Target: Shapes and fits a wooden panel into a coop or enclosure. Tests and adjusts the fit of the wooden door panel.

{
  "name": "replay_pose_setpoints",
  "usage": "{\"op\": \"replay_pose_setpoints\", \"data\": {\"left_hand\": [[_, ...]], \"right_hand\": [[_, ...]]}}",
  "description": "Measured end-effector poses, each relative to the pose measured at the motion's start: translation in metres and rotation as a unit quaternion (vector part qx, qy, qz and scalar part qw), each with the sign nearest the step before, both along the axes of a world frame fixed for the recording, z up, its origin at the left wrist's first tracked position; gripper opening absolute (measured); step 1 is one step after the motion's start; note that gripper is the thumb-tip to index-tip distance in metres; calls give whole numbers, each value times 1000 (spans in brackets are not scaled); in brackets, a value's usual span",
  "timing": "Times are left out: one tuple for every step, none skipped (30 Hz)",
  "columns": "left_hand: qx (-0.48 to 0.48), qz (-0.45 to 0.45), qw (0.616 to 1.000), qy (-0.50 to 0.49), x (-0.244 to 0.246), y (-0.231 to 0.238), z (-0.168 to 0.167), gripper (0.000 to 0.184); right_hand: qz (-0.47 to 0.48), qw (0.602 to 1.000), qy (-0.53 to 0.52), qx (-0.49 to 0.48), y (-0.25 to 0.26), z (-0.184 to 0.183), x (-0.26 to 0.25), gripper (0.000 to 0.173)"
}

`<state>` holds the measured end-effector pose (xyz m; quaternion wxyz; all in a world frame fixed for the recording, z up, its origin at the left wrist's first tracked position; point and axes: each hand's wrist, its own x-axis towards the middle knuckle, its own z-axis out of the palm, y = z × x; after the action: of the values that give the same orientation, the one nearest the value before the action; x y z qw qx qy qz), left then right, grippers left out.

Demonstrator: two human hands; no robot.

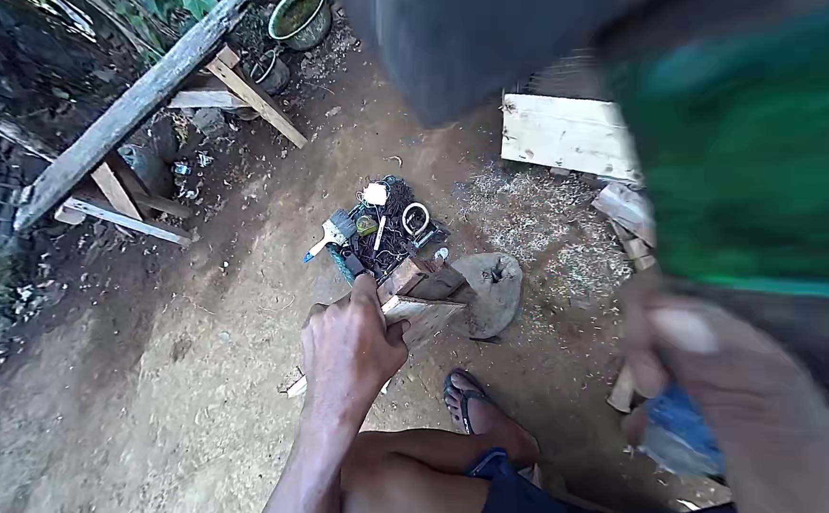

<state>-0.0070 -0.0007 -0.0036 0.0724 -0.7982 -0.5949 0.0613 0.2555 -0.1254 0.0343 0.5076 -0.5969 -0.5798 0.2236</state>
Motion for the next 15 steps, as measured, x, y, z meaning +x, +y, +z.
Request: {"op": "replay_pose_setpoints", "data": {"left_hand": [[-3, 2, 1000, -1, 1, 2, 0, 43], [0, 0, 1000, -2, 3, 4, 0, 42], [0, -1, 1000, -2, 3, 5, 1, 42], [-2, 1, 1000, -1, 3, 5, 1, 42], [-2, 2, 1000, -1, 3, 5, 1, 43], [-1, 2, 1000, 0, 4, 6, 1, 43], [-1, 1, 1000, -2, 4, 5, 1, 44], [-5, -1, 1000, -2, 2, 3, 1, 46], [2, -6, 1000, -5, 2, 4, 1, 46], [8, -10, 1000, -8, 4, 5, 0, 46], [7, -12, 1000, -8, 4, 2, 0, 46], [6, -12, 1000, -4, 4, 1, 2, 46], [8, -10, 1000, -4, 5, 3, 4, 46], [11, -12, 1000, -6, 5, 4, 7, 45], [13, -14, 1000, -8, 5, 4, 9, 44]], "right_hand": [[-25, 997, 58, 44, 7, 4, -2, 24], [-53, 992, 82, 85, 14, 3, -7, 21], [-72, 989, 72, 103, 20, -4, -14, 20], [-77, 992, 41, 95, 23, -19, -21, 22], [-55, 997, -20, 41, 21, -38, -27, 28], [-24, 995, -95, -35, 19, -57, -32, 33], [18, 982, -144, -117, 17, -70, -35, 34], [50, 969, -171, -173, 15, -73, -36, 33], [61, 962, -194, -183, 16, -70, -35, 31], [57, 962, -214, -159, 16, -64, -32, 28], [50, 965, -222, -129, 14, -54, -31, 24], [38, 970, -221, -90, 14, -39, -26, 23], [23, 976, -210, -44, 17, -20, -20, 24], [9, 983, -186, -3, 18, 0, -14, 26], [-1, 989, -148, 25, 18, 17, -9, 28]]}}
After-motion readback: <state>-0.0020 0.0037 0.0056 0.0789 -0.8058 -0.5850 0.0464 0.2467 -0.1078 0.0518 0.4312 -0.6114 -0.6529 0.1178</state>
